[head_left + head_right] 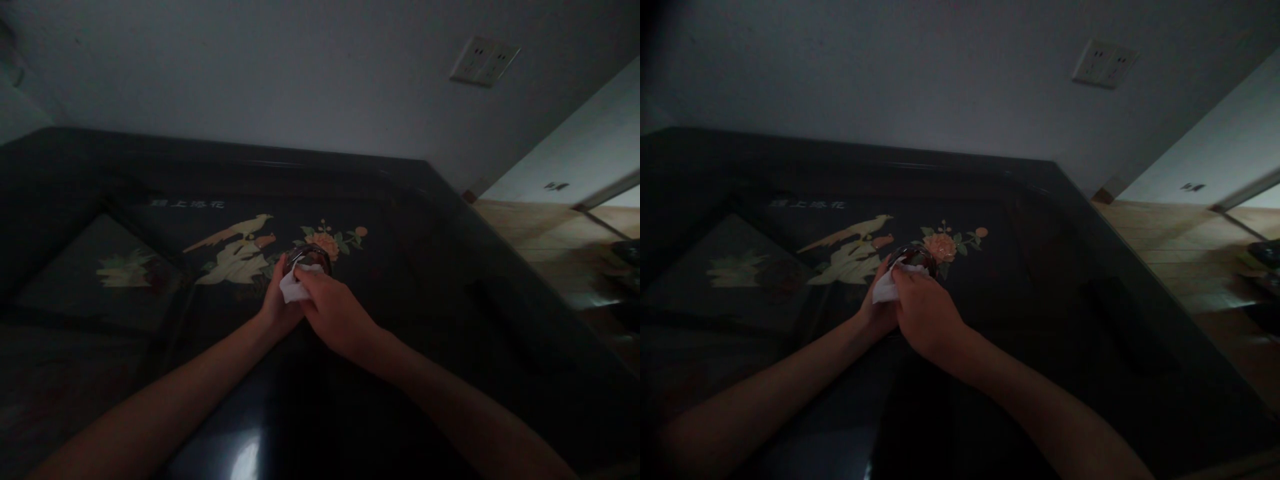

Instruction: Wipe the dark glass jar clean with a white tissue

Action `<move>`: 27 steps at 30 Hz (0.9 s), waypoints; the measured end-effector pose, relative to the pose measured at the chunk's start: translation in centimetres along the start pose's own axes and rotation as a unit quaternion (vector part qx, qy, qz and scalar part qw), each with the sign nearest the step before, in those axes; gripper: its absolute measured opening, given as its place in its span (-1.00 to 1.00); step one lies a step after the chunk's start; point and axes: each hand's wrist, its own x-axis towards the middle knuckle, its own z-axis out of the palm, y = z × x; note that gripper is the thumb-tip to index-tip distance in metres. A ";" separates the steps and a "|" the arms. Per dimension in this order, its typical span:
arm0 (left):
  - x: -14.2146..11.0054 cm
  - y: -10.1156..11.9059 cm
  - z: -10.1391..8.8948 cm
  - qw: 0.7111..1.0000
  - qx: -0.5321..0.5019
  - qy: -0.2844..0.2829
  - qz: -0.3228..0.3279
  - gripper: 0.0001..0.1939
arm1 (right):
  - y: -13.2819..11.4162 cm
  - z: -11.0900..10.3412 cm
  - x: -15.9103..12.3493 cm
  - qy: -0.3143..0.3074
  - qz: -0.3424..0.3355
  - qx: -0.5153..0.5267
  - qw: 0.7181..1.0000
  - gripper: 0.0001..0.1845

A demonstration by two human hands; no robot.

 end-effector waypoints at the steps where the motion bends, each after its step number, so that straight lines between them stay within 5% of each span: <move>1: 0.0 0.0 0.0 1.000 0.001 -0.002 -0.001 -0.49 | -0.1 -0.1 -0.1 -0.005 -0.012 -0.039 0.999 -0.58; 9: 0.6 0.0 -0.4 0.999 0.012 -0.030 -0.038 -0.49 | 0.2 -1.3 -0.3 -0.058 -0.099 -0.253 0.961 -0.69; 13: 0.5 -0.1 -0.3 0.999 0.009 -0.029 -0.024 -0.50 | 0.5 -1.5 -0.3 -0.054 -0.103 -0.274 0.955 -0.68; 19: 0.4 -0.1 0.0 0.999 0.007 -0.019 -0.031 -0.46 | 0.1 -1.4 -0.3 -0.052 -0.083 -0.189 0.977 -0.65; 23: 0.2 -0.1 0.0 0.999 -0.005 -0.029 -0.015 -0.46 | 0.5 -1.2 0.1 -0.029 -0.009 -0.040 0.999 -0.61; 27: 0.4 -0.1 -0.2 0.999 -0.024 -0.031 0.005 -0.49 | 1.2 -0.8 0.6 0.039 0.002 0.126 0.991 -0.60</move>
